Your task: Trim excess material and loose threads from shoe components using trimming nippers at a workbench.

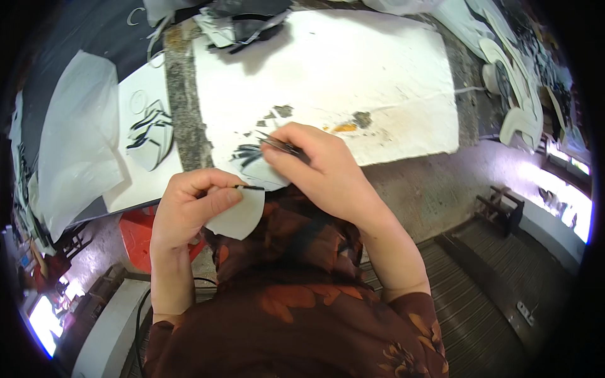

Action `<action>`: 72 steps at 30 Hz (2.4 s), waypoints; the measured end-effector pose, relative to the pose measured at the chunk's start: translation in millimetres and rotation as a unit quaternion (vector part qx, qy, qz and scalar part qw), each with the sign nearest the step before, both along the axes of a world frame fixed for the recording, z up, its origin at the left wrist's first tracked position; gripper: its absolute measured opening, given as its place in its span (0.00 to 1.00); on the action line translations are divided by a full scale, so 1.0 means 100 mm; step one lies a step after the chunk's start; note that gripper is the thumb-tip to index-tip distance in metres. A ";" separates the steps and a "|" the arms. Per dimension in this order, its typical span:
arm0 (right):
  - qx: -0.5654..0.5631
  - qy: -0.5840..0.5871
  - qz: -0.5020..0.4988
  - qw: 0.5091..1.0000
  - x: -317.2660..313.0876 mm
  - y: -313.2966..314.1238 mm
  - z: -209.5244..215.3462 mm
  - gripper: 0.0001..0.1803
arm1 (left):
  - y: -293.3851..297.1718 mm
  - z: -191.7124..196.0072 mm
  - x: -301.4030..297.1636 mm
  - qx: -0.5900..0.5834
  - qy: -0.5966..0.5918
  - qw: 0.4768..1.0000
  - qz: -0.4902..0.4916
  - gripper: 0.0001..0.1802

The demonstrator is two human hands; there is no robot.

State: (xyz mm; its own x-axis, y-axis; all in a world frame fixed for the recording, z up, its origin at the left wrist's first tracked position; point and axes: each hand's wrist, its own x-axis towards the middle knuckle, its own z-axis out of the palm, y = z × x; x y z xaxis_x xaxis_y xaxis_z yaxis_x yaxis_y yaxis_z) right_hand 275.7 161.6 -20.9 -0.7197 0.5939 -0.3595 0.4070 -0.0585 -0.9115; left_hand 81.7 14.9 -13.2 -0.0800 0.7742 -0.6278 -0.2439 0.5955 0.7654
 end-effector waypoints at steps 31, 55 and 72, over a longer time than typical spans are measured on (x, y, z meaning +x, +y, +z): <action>0.151 0.091 0.209 0.962 0.12 -0.26 0.01 0.20 | -0.01 -0.21 0.11 0.039 -0.133 0.985 0.100 0.04; -0.097 0.054 -0.071 0.991 0.14 -0.31 0.01 0.05 | -0.31 -0.34 0.34 0.181 0.173 0.968 0.035 0.16; 0.190 -0.079 0.130 0.970 -0.18 -0.02 -0.14 0.08 | -0.33 -0.50 0.69 0.267 0.566 0.774 -0.096 0.22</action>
State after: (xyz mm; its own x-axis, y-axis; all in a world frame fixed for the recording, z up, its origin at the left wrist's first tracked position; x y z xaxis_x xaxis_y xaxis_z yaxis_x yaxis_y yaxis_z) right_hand 257.6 159.3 -35.2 -0.8170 0.5112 -0.2669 0.4986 0.3935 -0.7724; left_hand 150.4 -18.1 -63.5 -0.1963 0.9652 0.1728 0.8166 0.0634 0.5738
